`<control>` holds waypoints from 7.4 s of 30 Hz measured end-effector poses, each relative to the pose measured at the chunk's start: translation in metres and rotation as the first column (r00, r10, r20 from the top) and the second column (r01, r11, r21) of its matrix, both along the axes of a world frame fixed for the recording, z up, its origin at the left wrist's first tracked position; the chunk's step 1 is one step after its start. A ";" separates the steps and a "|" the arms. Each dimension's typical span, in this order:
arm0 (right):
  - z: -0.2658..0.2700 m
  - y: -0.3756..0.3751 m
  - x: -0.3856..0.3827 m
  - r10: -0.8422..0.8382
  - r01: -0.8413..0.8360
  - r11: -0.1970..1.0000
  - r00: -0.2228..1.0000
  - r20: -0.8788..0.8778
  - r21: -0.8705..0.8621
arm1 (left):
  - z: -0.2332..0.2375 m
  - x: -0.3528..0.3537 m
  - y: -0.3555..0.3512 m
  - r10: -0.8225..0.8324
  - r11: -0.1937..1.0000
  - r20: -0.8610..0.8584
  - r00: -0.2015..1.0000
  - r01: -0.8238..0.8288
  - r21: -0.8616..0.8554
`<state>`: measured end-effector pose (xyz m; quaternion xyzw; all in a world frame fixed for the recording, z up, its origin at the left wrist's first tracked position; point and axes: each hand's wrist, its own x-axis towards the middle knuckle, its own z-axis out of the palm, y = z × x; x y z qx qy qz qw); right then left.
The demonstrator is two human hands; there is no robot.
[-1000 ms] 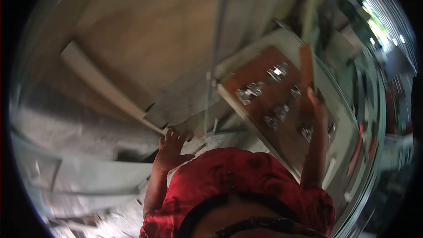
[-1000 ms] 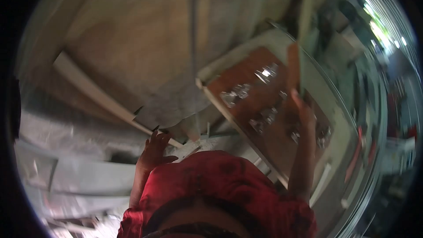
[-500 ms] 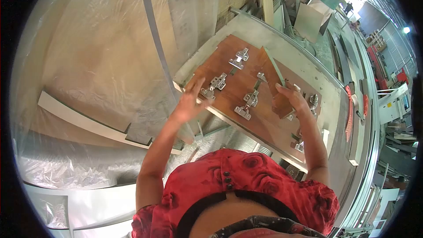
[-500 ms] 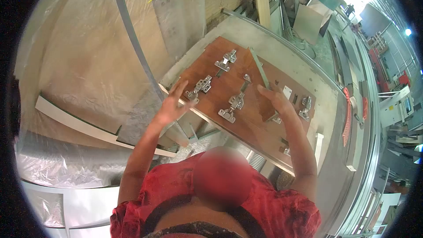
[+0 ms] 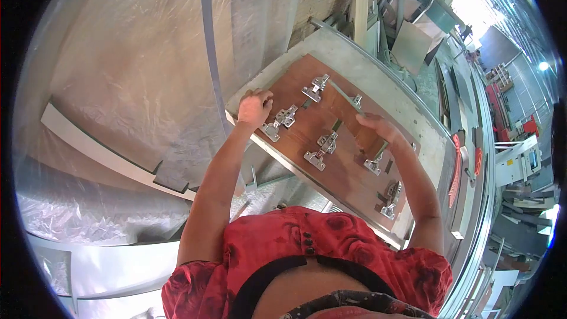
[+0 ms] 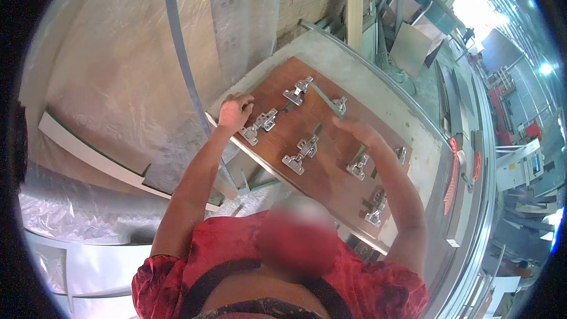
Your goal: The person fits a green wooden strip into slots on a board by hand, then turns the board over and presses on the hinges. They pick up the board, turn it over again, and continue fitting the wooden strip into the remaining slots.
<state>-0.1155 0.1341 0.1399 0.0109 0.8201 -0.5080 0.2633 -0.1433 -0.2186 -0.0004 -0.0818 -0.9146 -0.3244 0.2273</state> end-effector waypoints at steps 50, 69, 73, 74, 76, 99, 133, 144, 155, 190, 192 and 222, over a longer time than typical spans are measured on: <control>0.092 -0.125 -0.045 0.117 -0.074 0.908 0.990 -0.080 0.411 | -0.002 0.002 -0.003 0.018 0.999 -0.005 1.000 -0.018 0.050; 0.040 -0.090 0.030 0.283 -0.195 0.908 0.938 -0.199 0.372 | -0.006 0.000 -0.006 -0.007 0.991 0.021 1.000 0.004 0.136; 0.006 -0.070 0.032 0.257 -0.161 0.896 0.948 -0.187 0.415 | -0.005 0.000 -0.006 -0.013 0.996 -0.007 1.000 0.013 0.090; 0.006 -0.063 0.030 0.255 -0.158 0.896 0.948 -0.189 0.415 | -0.005 -0.001 -0.007 -0.015 0.996 -0.009 1.000 0.016 0.091; 0.023 -0.062 0.036 0.199 -0.168 0.943 0.977 -0.080 0.287 | -0.006 0.000 -0.007 -0.023 0.994 -0.003 1.000 0.023 0.104; 0.006 -0.033 0.008 -0.160 0.182 0.971 0.976 -0.148 0.156 | -0.008 -0.002 -0.006 -0.017 0.993 -0.002 1.000 0.017 0.121; 0.050 -0.120 -0.072 -0.085 0.152 0.838 0.985 -0.150 0.525 | -0.001 0.001 -0.006 0.014 0.992 0.035 0.999 -0.018 0.123; 0.036 -0.114 -0.038 0.046 -0.047 0.998 0.999 -0.021 -0.043 | -0.007 -0.003 -0.005 0.018 0.990 -0.006 1.000 -0.017 0.143; 0.023 -0.124 0.017 0.245 -0.124 0.882 0.944 -0.219 0.454 | -0.004 0.001 -0.004 0.011 0.990 0.021 1.000 -0.014 0.143; 0.016 -0.033 -0.013 -0.221 0.220 0.975 0.970 -0.105 -0.017 | -0.010 -0.004 -0.006 -0.004 0.988 -0.026 1.000 0.008 0.151; -0.019 -0.016 -0.042 -0.244 0.249 0.967 0.966 -0.082 0.052 | -0.007 -0.002 -0.006 0.004 0.989 -0.020 1.000 -0.001 0.146; 0.027 -0.102 -0.057 0.076 -0.078 0.984 0.997 0.016 0.162 | -0.009 -0.004 -0.004 0.002 0.989 -0.012 1.000 0.000 0.145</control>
